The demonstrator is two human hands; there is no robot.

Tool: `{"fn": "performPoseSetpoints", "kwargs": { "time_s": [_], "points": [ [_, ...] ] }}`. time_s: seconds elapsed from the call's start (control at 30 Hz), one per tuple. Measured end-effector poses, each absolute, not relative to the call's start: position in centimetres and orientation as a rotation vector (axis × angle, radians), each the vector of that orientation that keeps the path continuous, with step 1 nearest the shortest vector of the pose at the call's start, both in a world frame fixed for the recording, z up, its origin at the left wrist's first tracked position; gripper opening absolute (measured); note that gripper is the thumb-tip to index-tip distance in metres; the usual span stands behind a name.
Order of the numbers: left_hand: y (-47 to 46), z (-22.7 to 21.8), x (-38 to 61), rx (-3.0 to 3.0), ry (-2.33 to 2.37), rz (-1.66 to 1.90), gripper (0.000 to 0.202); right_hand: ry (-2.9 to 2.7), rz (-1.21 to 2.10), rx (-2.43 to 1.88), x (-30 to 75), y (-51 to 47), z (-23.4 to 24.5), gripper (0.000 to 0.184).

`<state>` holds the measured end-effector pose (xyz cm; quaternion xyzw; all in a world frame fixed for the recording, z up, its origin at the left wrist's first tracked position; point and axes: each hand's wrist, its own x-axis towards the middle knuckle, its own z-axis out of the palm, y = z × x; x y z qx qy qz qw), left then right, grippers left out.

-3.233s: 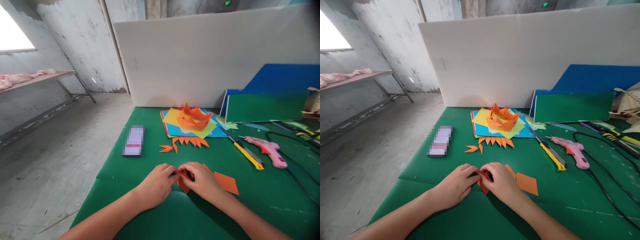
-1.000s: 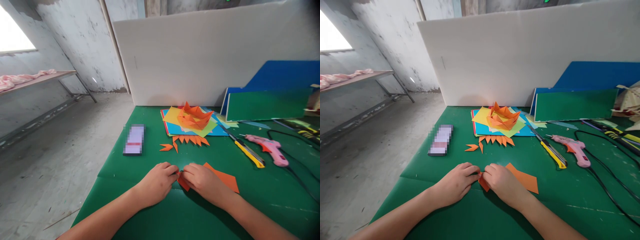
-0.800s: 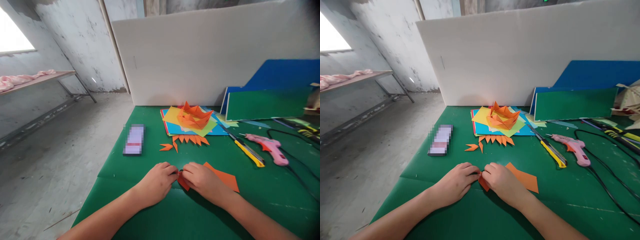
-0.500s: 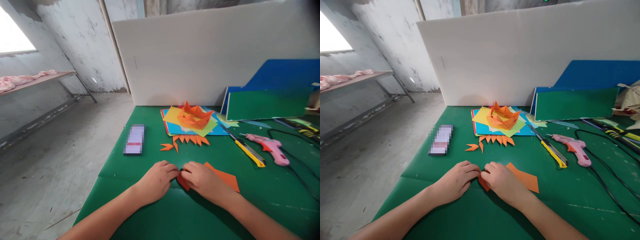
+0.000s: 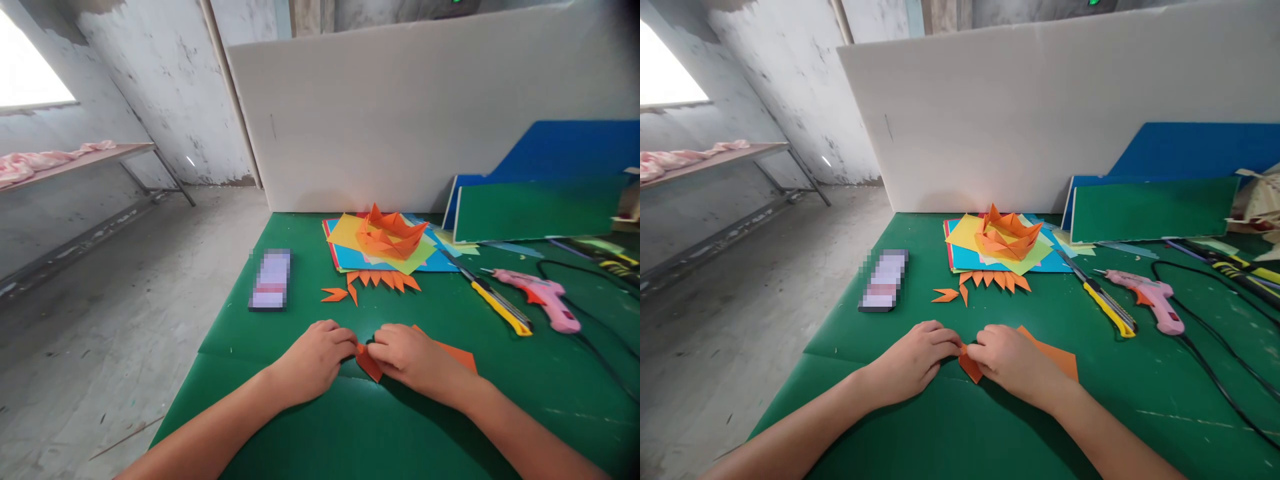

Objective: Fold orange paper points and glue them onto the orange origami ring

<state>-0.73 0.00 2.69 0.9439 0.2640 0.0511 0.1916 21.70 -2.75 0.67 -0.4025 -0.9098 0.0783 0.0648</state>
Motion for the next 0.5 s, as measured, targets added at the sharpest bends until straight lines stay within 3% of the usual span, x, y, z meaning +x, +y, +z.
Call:
{"fn": "performPoseSetpoints", "kwargs": {
  "time_s": [0.5],
  "points": [
    [0.15, 2.45, -0.8, 2.648, 0.732, 0.147, 0.035, -2.75, 0.372, -1.22, 22.38, -2.55, 0.39, 0.02]
  ]
}}
